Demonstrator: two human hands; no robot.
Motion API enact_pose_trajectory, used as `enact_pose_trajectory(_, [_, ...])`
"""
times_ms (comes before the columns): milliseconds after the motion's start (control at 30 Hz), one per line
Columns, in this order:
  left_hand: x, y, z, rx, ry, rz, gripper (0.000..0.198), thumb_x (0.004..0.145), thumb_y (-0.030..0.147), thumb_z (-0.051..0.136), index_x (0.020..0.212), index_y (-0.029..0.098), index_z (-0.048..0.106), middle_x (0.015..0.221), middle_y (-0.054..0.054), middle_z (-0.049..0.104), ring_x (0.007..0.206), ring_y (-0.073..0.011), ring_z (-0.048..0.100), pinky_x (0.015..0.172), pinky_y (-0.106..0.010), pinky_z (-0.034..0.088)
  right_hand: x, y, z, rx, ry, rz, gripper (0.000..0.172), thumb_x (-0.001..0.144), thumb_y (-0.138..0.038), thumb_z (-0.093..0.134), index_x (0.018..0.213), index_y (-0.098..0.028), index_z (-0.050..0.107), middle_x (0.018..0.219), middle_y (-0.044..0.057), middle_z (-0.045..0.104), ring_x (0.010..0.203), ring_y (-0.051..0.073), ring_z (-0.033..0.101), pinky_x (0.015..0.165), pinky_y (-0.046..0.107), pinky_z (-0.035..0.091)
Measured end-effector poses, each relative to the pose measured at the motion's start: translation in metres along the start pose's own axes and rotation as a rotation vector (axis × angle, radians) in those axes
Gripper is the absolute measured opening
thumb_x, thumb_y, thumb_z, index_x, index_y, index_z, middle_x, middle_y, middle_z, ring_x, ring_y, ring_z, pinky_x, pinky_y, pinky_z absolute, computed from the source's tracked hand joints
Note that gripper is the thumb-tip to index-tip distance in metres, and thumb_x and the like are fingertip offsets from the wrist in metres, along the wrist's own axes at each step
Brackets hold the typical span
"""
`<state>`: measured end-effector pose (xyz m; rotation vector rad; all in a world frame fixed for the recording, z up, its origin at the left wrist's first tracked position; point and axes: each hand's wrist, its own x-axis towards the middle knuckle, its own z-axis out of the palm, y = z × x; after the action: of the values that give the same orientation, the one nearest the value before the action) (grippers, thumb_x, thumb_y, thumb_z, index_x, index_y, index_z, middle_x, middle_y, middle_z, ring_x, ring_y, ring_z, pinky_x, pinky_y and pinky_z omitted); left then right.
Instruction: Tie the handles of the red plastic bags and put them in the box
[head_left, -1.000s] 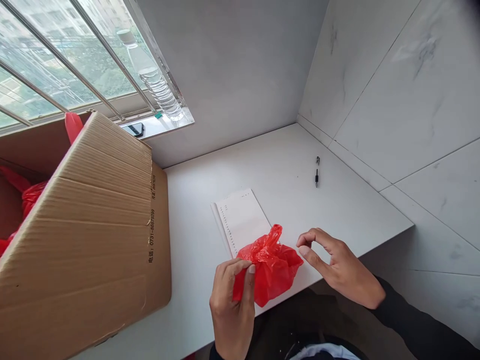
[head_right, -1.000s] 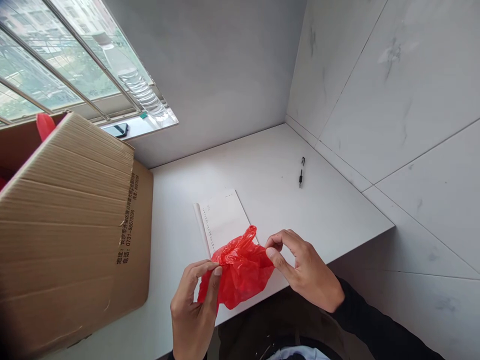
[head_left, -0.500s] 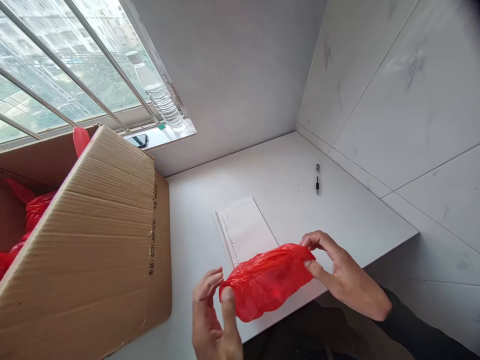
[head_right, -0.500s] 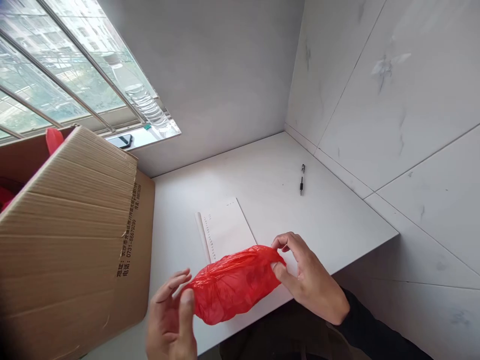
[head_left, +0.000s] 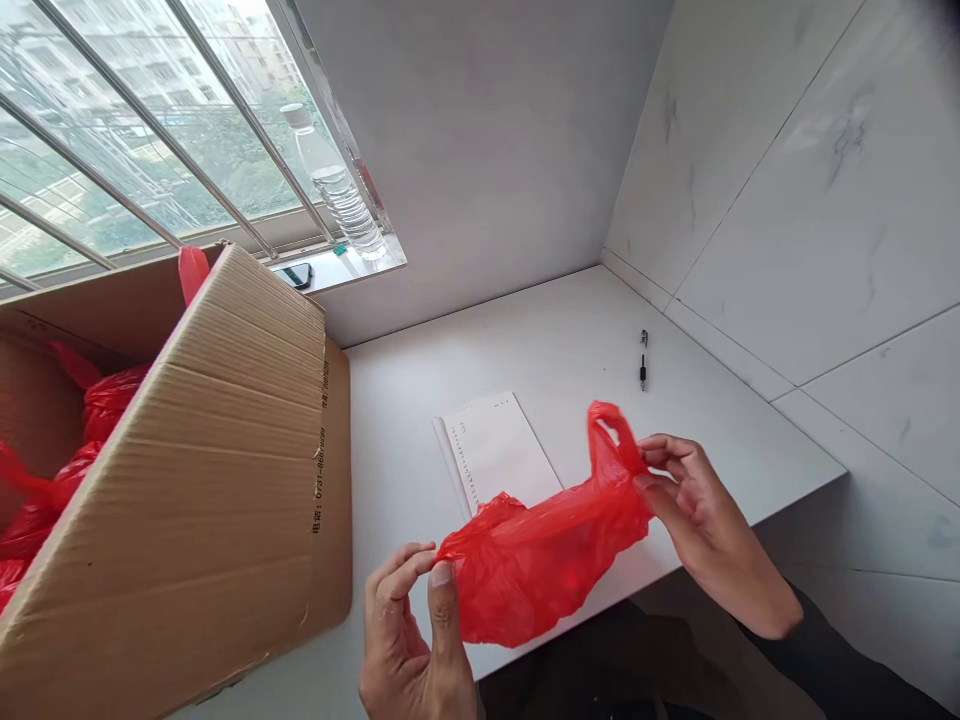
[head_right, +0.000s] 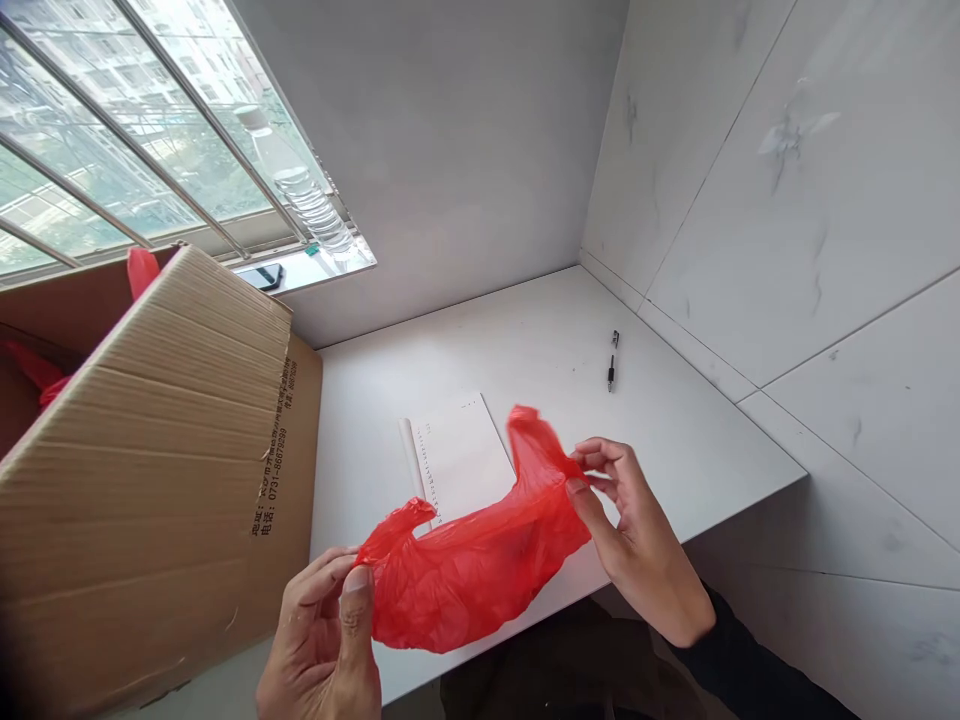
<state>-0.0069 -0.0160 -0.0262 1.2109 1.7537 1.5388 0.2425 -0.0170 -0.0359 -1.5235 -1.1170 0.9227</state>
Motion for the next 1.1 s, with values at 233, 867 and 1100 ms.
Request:
enact_pose_trajectory(233, [-0.017, 0.015, 0.006, 0.014, 0.077, 0.042, 0.013, 0.081, 0.036, 0.074, 0.084, 0.023, 0.074, 0.08, 0.001, 0.065, 0.073, -0.0125, 0.057, 0.073, -0.022, 0.048, -0.018, -0.03, 0.022, -0.209, -0.186, -0.633, 0.035, 0.094, -0.01, 0.054, 0.126, -0.025, 0.052, 0.111, 0.005, 0.06, 0.108, 0.02, 0.055, 0.093, 0.036, 0.048])
enact_pose_trajectory(867, [-0.041, 0.009, 0.003, -0.111, -0.104, -0.132, 0.018, 0.08, 0.034, 0.075, 0.093, 0.022, 0.072, 0.092, -0.001, 0.071, 0.09, -0.017, 0.065, 0.085, -0.024, 0.05, -0.027, -0.03, 0.044, -0.634, -0.643, -0.412, 0.028, 0.099, -0.013, 0.033, 0.118, -0.019, 0.052, 0.105, 0.006, 0.065, 0.093, 0.021, 0.063, 0.078, 0.038, 0.054])
enact_pose_trajectory(1100, [-0.042, 0.028, 0.0, -0.15, 0.037, -0.176, 0.034, 0.075, 0.045, 0.079, 0.098, 0.021, 0.072, 0.099, -0.006, 0.072, 0.088, -0.0208, 0.069, 0.079, -0.027, 0.058, -0.021, -0.041, 0.032, -0.878, -0.601, -0.388, 0.035, 0.104, -0.027, 0.03, 0.084, -0.021, 0.057, 0.088, 0.004, 0.06, 0.076, 0.019, 0.058, 0.066, 0.036, 0.047])
